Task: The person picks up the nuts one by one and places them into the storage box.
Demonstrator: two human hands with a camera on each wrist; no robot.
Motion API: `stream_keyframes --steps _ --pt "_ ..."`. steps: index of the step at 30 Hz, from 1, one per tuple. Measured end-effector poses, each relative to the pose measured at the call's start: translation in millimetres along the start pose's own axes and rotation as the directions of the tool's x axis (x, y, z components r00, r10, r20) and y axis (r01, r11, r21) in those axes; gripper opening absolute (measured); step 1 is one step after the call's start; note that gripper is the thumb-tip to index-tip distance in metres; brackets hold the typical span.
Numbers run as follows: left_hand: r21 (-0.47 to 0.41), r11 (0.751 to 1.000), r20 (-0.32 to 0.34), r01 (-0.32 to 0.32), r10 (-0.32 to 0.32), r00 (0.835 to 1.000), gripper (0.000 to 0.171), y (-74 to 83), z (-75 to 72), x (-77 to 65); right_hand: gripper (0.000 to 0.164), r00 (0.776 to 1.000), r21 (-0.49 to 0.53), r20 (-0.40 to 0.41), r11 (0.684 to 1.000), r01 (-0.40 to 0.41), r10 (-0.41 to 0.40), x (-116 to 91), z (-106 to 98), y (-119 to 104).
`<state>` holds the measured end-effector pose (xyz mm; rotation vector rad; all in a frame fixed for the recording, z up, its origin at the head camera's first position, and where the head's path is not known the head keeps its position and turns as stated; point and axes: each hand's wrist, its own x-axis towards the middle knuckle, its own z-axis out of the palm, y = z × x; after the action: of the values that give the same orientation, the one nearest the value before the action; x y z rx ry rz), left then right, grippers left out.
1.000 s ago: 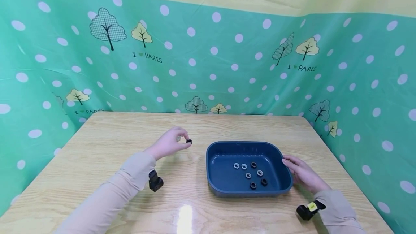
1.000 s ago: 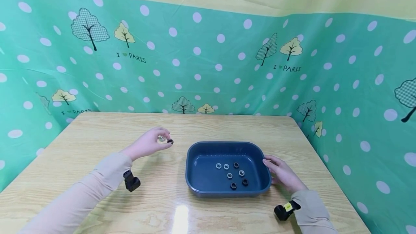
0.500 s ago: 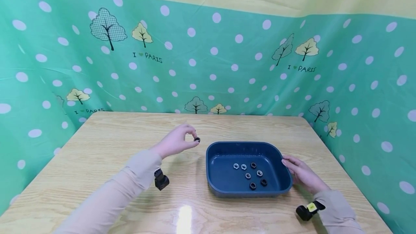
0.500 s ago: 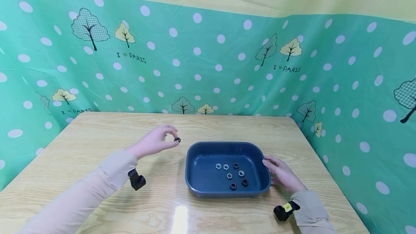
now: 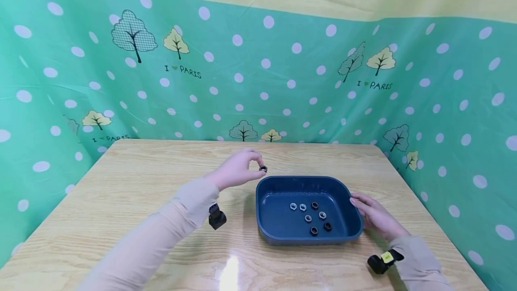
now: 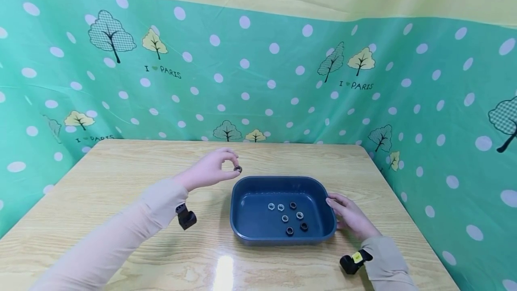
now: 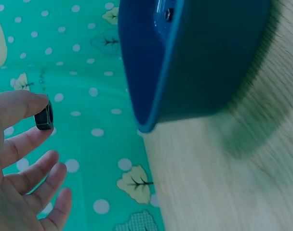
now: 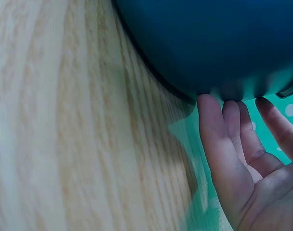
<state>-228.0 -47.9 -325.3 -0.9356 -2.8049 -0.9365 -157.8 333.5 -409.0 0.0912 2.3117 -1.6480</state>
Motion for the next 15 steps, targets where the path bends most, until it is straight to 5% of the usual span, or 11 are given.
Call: stream_keyframes --steps 15 --pt "0.013 0.998 0.028 -0.054 0.054 0.998 0.013 32.6 11.2 28.9 0.064 1.0 0.001 0.008 1.0 -0.012 0.012 0.7 -0.3 0.3"
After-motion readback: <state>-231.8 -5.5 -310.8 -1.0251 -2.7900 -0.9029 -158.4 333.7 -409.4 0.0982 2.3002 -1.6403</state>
